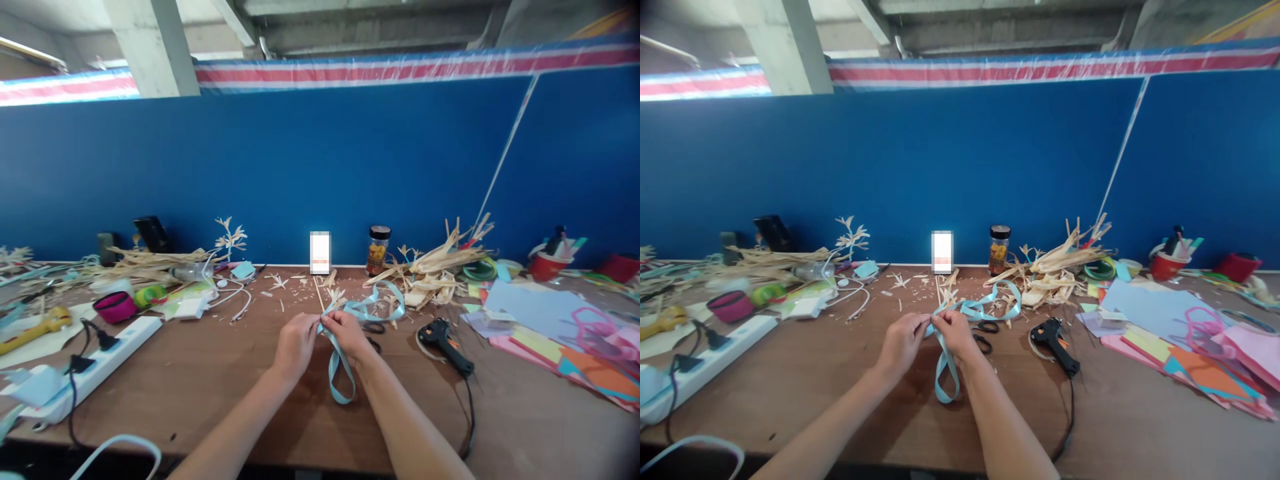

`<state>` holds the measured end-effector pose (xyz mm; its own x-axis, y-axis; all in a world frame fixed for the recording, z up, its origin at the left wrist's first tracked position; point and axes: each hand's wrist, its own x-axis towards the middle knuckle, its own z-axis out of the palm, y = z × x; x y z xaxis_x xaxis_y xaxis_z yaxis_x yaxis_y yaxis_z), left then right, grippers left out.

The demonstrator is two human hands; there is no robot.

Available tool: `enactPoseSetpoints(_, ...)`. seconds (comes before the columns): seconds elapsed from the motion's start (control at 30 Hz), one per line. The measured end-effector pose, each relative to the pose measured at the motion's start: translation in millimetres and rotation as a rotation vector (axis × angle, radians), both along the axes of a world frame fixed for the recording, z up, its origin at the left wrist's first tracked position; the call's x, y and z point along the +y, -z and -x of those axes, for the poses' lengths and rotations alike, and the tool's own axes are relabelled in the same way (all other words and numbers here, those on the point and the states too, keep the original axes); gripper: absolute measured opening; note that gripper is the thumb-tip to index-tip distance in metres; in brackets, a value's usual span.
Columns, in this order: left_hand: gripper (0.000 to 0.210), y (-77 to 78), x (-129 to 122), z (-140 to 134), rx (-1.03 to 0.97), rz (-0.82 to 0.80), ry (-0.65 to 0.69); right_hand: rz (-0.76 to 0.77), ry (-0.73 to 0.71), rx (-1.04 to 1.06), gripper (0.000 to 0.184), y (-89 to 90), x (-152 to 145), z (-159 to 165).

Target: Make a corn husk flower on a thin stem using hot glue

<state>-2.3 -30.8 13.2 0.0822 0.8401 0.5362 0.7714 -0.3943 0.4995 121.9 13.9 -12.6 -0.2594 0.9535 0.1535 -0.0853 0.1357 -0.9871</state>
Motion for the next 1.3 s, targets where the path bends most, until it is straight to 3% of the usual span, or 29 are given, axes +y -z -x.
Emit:
enactPoseSetpoints(0.17,0.022,8.9,8,0,0.226,-0.05,-0.044,-0.029,0.038,-0.063,0.021,-0.3,3,0)
enactPoseSetpoints(0.5,0.024,13.3,11,0,0.152,-0.009,-0.045,-0.051,0.144,-0.125,0.017,1.4,3,2)
enactPoseSetpoints(0.67,0.027,15.3,17,-2,-0.144,0.084,0.01,0.008,0.166,-0.075,0.018,6.0,4,3)
enactPoseSetpoints(0.9,0.018,13.0,33,-5,-0.965,0.577,0.164,0.184,0.0,0.25,0.032,-0.7,4,2)
enactPoseSetpoints(1.3,0.012,15.1,50,4,-1.27,0.984,0.368,0.244,0.065,0.153,0.024,-1.8,10,-4)
